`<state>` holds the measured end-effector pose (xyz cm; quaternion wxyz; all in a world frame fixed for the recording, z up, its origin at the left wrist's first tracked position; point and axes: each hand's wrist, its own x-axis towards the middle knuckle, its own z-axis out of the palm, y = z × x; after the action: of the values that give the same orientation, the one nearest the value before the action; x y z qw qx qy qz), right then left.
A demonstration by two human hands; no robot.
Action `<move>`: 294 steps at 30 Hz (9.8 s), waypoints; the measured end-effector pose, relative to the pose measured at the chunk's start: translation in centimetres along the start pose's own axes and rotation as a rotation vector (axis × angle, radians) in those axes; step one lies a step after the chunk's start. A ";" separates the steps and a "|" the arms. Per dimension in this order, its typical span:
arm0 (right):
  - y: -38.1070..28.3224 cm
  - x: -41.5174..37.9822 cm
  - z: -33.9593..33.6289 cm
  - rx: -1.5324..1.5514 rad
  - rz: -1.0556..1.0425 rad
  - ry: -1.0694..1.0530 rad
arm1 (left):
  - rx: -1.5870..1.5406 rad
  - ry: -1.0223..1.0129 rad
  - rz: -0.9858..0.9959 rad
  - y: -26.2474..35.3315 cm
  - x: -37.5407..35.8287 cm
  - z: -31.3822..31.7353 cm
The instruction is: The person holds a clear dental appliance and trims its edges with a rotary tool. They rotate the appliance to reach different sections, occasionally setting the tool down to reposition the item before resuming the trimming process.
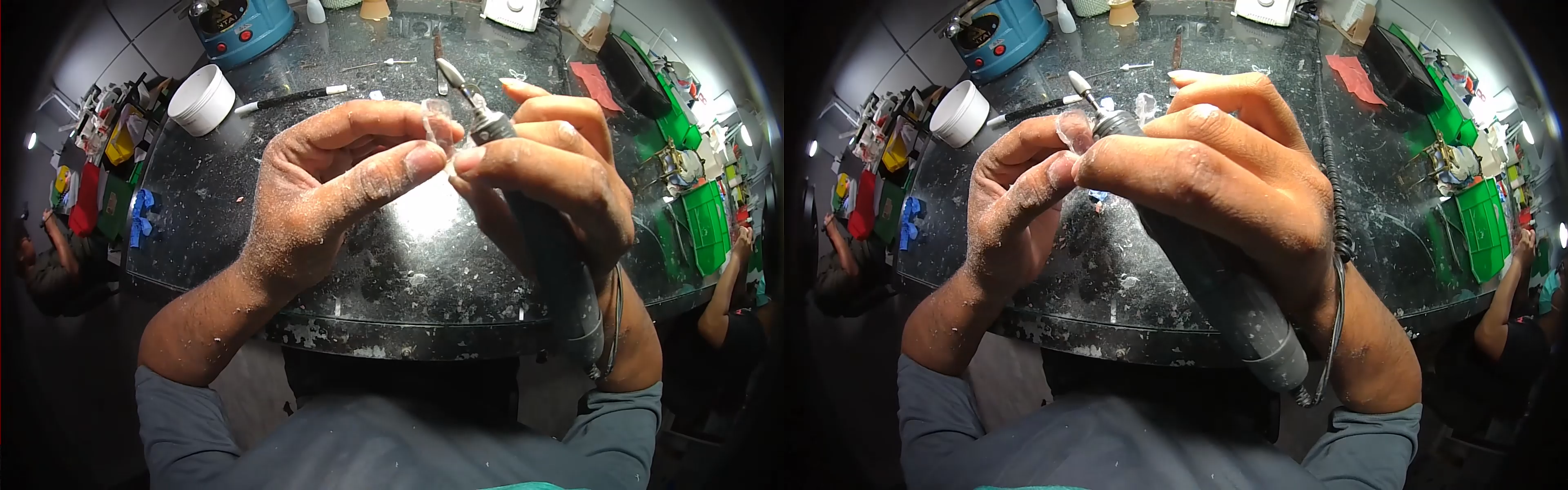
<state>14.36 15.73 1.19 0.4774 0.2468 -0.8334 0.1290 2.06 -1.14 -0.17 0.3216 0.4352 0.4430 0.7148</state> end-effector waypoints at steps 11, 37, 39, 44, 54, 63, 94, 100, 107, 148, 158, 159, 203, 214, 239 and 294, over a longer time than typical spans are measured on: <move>-0.5 0.1 -1.1 0.097 0.126 0.036 | 0.150 0.016 0.046 -0.2 -0.1 0.5; -0.3 -0.3 -1.1 0.369 0.181 -0.043 | 0.179 -0.050 0.103 -0.6 0.0 -0.3; -0.4 -0.2 -1.0 0.371 0.217 -0.027 | 0.245 -0.039 0.105 -0.5 0.0 -0.2; 0.0 -0.3 -1.1 0.378 0.190 -0.044 | 0.419 -0.024 0.205 -0.7 0.1 -0.6; -0.7 -0.1 -0.3 0.504 0.361 0.234 | 0.756 -0.010 0.428 -0.4 0.3 -0.7; -0.2 -0.3 -0.7 0.422 0.224 -0.010 | 0.828 -0.008 0.486 -0.3 0.3 -0.8; 0.3 -0.5 -0.9 0.483 0.243 -0.025 | 0.949 0.136 0.595 -0.5 0.7 -0.4; 0.1 -0.3 -0.8 0.497 0.183 -0.052 | 0.857 0.152 0.558 -0.6 0.7 -0.1; 0.2 -0.4 -0.3 0.489 0.183 -0.013 | 0.795 0.144 0.496 -0.7 0.4 -0.1; -0.1 -1.1 0.7 0.628 0.817 0.168 | 0.160 0.141 -0.052 -1.5 0.8 -0.3; 0.3 -0.8 0.5 0.524 0.602 0.096 | 0.758 0.123 0.343 -1.0 0.6 0.0; 0.4 -0.9 0.5 0.530 0.586 0.088 | 0.781 0.135 0.361 -0.9 0.7 0.0; 5.5 -1.2 -5.4 0.838 1.277 -0.327 | 1.253 0.250 0.105 -1.7 2.0 -2.0; 3.3 -0.4 -7.9 1.366 1.187 -0.508 | 0.374 -0.162 -0.132 -2.4 0.8 7.3; 1.6 -0.4 -1.1 1.099 1.082 -0.162 | -0.299 0.130 -0.528 -3.5 0.0 7.4; 6.7 -1.4 -2.4 0.827 0.914 0.068 | 0.056 0.190 -0.300 -3.1 0.5 7.2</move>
<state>13.10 22.89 1.30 0.2648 0.0249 -0.7202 0.6407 8.57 3.10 -1.20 0.3693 0.3033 0.5511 0.6841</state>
